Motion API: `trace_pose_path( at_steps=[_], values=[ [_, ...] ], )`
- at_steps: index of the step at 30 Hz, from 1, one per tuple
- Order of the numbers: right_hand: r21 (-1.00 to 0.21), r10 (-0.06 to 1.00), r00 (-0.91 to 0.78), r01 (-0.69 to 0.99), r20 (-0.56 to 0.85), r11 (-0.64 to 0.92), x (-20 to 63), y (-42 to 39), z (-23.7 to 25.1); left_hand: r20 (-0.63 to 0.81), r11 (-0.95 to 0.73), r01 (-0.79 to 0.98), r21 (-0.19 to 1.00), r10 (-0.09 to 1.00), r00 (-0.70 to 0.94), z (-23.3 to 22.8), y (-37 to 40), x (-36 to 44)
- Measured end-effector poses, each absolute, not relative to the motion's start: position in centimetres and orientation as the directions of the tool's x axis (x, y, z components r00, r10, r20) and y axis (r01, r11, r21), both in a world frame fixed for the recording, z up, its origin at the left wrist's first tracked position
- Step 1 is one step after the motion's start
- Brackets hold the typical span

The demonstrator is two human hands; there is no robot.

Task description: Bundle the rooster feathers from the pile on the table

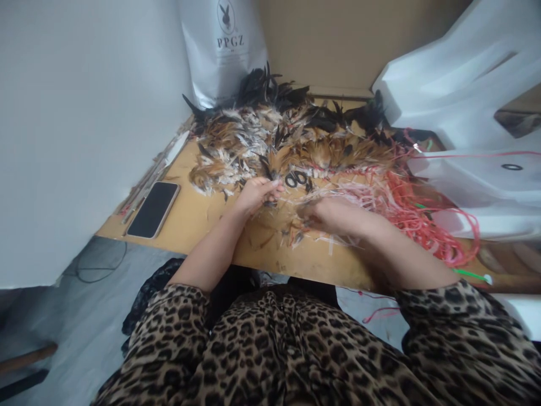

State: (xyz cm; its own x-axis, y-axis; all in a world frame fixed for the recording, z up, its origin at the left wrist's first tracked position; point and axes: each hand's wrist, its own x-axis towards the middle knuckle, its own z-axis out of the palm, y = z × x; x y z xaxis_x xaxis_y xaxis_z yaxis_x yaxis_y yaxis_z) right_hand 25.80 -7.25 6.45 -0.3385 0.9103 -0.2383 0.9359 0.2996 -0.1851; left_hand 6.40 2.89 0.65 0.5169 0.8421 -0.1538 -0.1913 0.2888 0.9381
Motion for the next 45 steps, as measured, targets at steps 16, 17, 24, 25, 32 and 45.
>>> trace_pose_path(
  at_steps=[16,17,24,25,32,45],
  values=[
    [-0.659,0.953,-0.284,0.698,0.103,0.28,26.7,2.7,8.5,-0.126,0.292,-0.277,0.916,0.862,0.492,0.7,3.3,6.2],
    [-0.69,0.949,-0.301,0.668,0.09,0.278,27.0,3.1,8.7,-0.121,0.293,-0.286,0.912,0.86,0.497,0.8,3.2,6.1],
    [-0.777,0.969,-0.242,0.602,0.042,0.184,29.3,1.0,11.8,-0.111,0.291,-0.292,0.911,0.856,0.505,1.0,3.0,6.3],
    [-0.771,0.971,-0.235,0.613,0.029,0.172,29.7,0.1,12.5,-0.114,0.293,-0.29,0.911,0.855,0.507,0.9,3.0,6.3],
    [-0.688,0.981,-0.193,0.713,-0.009,0.134,31.6,-7.2,13.5,-0.108,0.306,-0.321,0.896,0.853,0.511,0.8,2.8,6.5],
    [-0.578,0.9,-0.432,0.749,-0.054,0.324,27.3,-14.6,6.3,-0.1,0.262,-0.3,0.917,0.88,0.464,1.8,1.7,6.8]
  ],
)
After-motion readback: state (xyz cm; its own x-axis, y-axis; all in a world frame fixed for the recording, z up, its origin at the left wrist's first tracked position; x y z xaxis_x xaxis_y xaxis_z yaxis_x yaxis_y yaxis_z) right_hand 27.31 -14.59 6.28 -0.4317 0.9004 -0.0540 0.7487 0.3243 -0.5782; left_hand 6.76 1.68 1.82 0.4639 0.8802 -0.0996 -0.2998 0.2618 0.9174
